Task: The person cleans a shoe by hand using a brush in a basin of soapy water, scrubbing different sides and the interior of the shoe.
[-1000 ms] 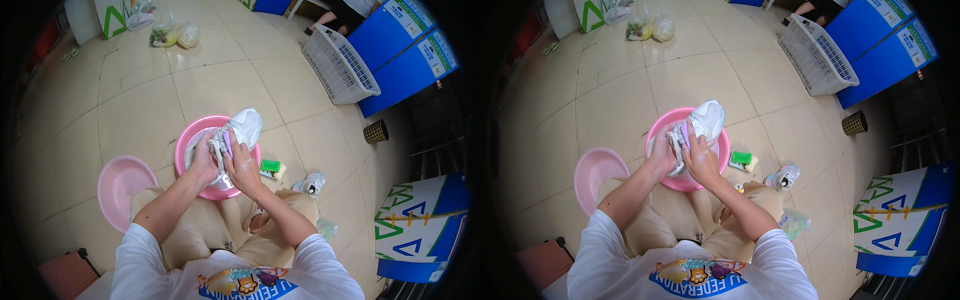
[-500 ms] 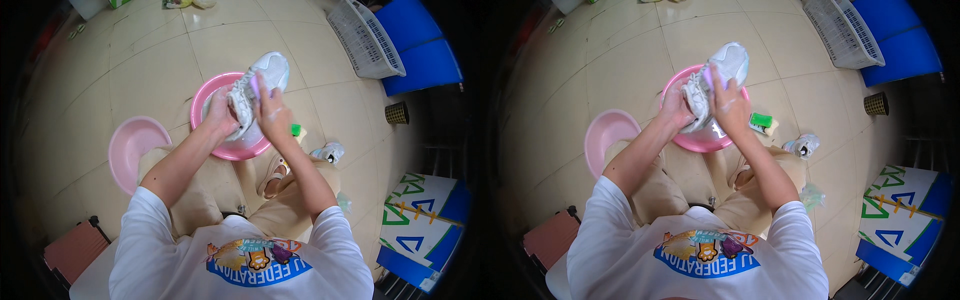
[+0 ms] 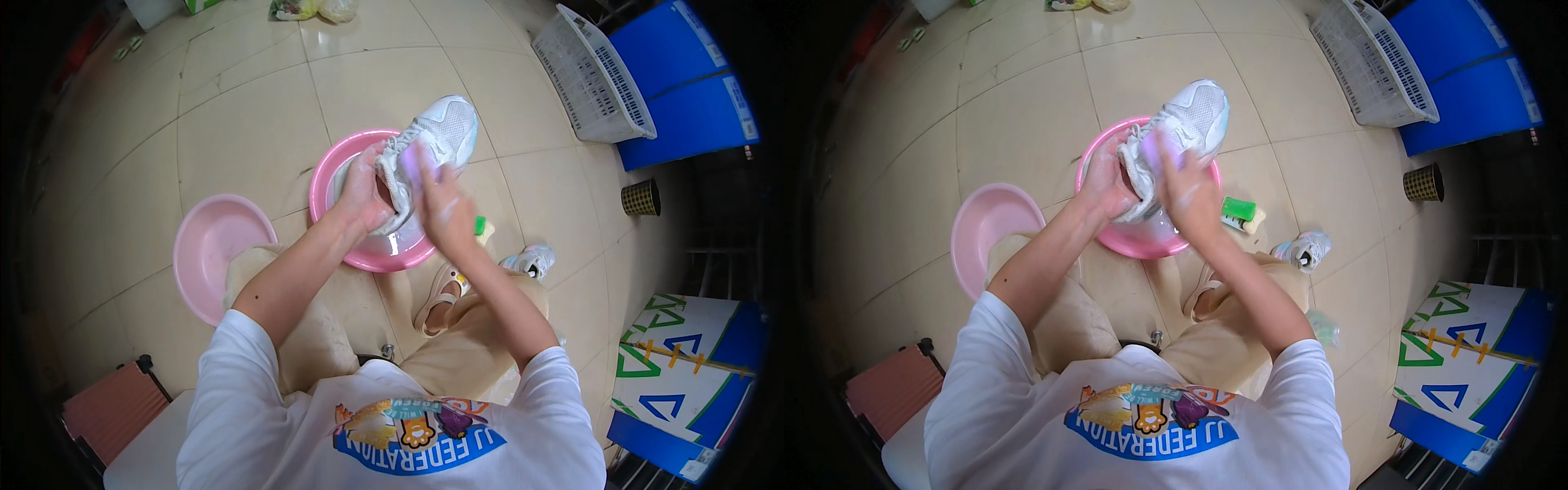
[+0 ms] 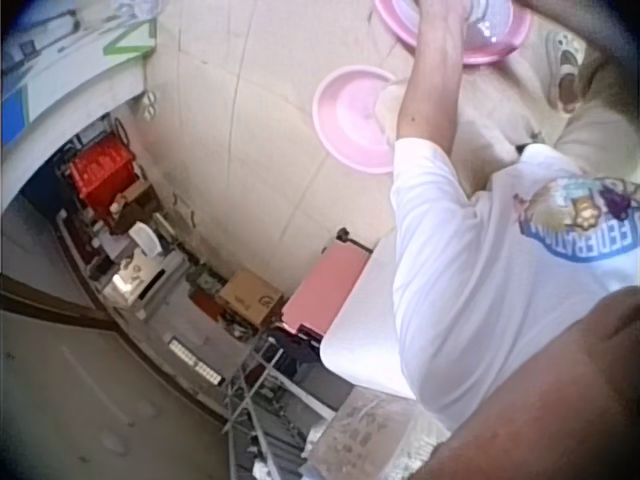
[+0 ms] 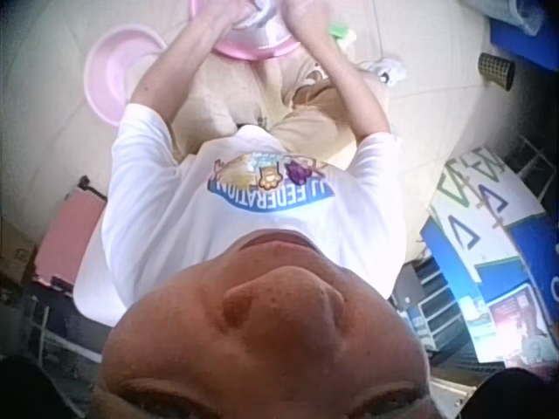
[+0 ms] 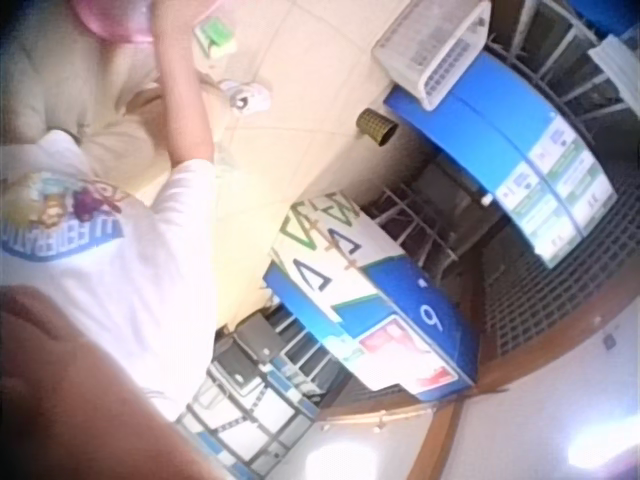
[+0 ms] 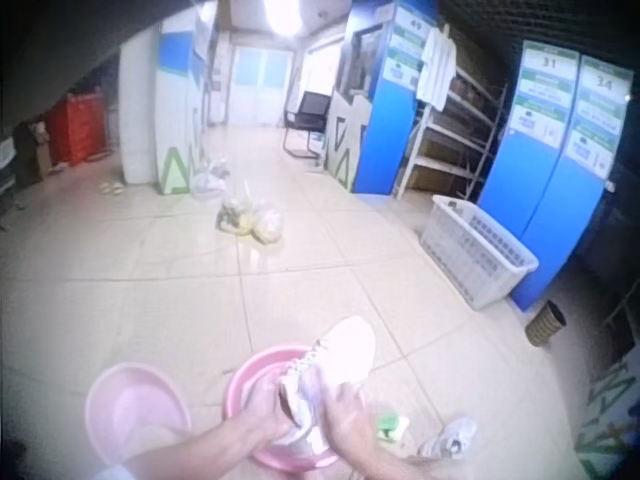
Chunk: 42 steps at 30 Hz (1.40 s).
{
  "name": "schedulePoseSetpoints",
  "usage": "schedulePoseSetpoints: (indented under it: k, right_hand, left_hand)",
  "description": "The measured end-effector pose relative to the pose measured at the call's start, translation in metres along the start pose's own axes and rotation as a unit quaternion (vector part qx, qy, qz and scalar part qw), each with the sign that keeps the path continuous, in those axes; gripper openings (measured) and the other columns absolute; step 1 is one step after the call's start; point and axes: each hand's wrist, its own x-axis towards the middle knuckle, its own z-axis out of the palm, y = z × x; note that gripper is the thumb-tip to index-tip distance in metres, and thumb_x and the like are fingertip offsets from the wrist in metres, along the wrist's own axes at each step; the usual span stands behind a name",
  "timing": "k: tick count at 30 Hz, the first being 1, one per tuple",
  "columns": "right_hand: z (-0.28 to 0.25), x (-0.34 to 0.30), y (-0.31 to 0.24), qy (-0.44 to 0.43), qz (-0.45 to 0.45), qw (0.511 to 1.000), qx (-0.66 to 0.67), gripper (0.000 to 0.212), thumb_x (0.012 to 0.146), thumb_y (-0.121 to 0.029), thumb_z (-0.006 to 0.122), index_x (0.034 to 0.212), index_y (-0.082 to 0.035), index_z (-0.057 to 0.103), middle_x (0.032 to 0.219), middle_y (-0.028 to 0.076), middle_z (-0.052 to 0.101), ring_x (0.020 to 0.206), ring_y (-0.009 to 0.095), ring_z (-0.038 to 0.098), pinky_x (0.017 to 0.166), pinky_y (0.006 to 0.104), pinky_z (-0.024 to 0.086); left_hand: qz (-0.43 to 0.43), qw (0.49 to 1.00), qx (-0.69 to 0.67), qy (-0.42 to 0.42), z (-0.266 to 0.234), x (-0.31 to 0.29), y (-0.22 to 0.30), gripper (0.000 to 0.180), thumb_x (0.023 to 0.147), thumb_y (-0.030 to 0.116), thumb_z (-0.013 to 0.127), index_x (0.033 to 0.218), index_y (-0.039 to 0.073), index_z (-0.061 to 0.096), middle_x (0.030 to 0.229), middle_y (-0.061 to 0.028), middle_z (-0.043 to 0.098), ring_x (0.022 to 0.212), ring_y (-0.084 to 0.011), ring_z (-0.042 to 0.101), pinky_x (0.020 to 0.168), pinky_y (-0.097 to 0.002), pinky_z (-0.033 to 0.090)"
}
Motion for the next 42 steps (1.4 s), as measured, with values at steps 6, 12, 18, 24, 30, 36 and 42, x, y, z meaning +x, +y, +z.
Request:
schedulePoseSetpoints:
  k: [6, 12, 18, 24, 30, 36, 42]
  right_hand:
    - [-0.010, 0.033, 0.034, 0.051, 0.106, 0.991, -0.072, 0.071, 0.083, -0.018, 0.063, 0.149, -0.025, 0.036, 0.084, 0.016, 0.054, 0.056, 0.034, 0.059, 0.047, 0.0453, 0.047]
    - [-0.012, 0.024, 0.013, -0.051, 0.019, 0.996, -0.067, 0.076, 0.082, -0.018, 0.065, 0.150, -0.025, 0.033, 0.086, 0.018, 0.054, 0.058, 0.036, 0.060, 0.053, 0.0471, 0.050]
    - [-0.005, 0.014, 0.001, 0.018, 0.035, 0.999, 0.019, 0.073, 0.083, -0.017, 0.063, 0.149, -0.024, 0.034, 0.088, 0.018, 0.056, 0.057, 0.036, 0.060, 0.049, 0.0448, 0.049]
    - [-0.011, 0.031, 0.044, 0.037, 0.138, 0.987, -0.069, 0.070, 0.085, -0.019, 0.062, 0.149, -0.021, 0.034, 0.089, 0.020, 0.058, 0.056, 0.035, 0.060, 0.045, 0.0440, 0.048]
    - [-0.011, 0.021, 0.017, 0.021, 0.085, 0.995, -0.051, 0.063, 0.085, -0.023, 0.062, 0.145, -0.020, 0.041, 0.085, 0.019, 0.057, 0.052, 0.034, 0.060, 0.044, 0.0442, 0.049]
    - [-0.006, 0.005, 0.000, 0.028, 0.070, 0.997, 0.001, 0.063, 0.085, -0.020, 0.061, 0.145, -0.020, 0.040, 0.082, 0.018, 0.057, 0.054, 0.034, 0.062, 0.042, 0.0469, 0.048]
    - [-0.010, 0.033, 0.058, 0.134, 0.115, 0.982, -0.065, 0.068, 0.082, -0.015, 0.061, 0.146, -0.020, 0.040, 0.081, 0.018, 0.057, 0.053, 0.033, 0.061, 0.040, 0.0458, 0.047]
  left_hand:
    - [-0.005, 0.999, 0.021, -0.041, 0.011, -0.003, -0.001, 0.038, 0.099, 0.027, 0.037, 0.121, 0.003, 0.057, 0.122, -0.0133, 0.062, 0.108, -0.0288, 0.062, 0.095, -0.0477, 0.051]
    - [-0.037, 0.996, -0.002, -0.075, -0.014, 0.005, 0.010, 0.038, 0.097, 0.025, 0.043, 0.126, 0.004, 0.055, 0.123, -0.0130, 0.061, 0.110, -0.0282, 0.061, 0.095, -0.0457, 0.051]
    - [-0.062, 0.978, -0.037, -0.195, -0.014, 0.006, 0.010, 0.037, 0.101, 0.027, 0.041, 0.126, 0.003, 0.054, 0.124, -0.0121, 0.061, 0.114, -0.0266, 0.059, 0.103, -0.0406, 0.045]
    - [-0.035, 0.996, 0.019, -0.078, 0.005, -0.001, 0.000, 0.033, 0.101, 0.029, 0.046, 0.124, 0.008, 0.056, 0.125, -0.0100, 0.060, 0.117, -0.0250, 0.057, 0.104, -0.0419, 0.044]
    - [-0.068, 0.986, 0.041, -0.147, -0.006, 0.005, 0.000, 0.038, 0.103, 0.034, 0.038, 0.127, 0.009, 0.054, 0.127, -0.0089, 0.059, 0.118, -0.0255, 0.056, 0.105, -0.0437, 0.042]
    - [-0.042, 0.994, 0.071, -0.070, 0.002, 0.003, -0.006, 0.043, 0.105, 0.034, 0.035, 0.131, 0.005, 0.051, 0.124, -0.0099, 0.060, 0.114, -0.0253, 0.057, 0.101, -0.0418, 0.046]
    - [-0.054, 0.993, 0.067, -0.079, 0.017, -0.005, -0.007, 0.049, 0.103, 0.035, 0.031, 0.137, 0.002, 0.046, 0.136, -0.0146, 0.053, 0.122, -0.0302, 0.054, 0.105, -0.0464, 0.042]
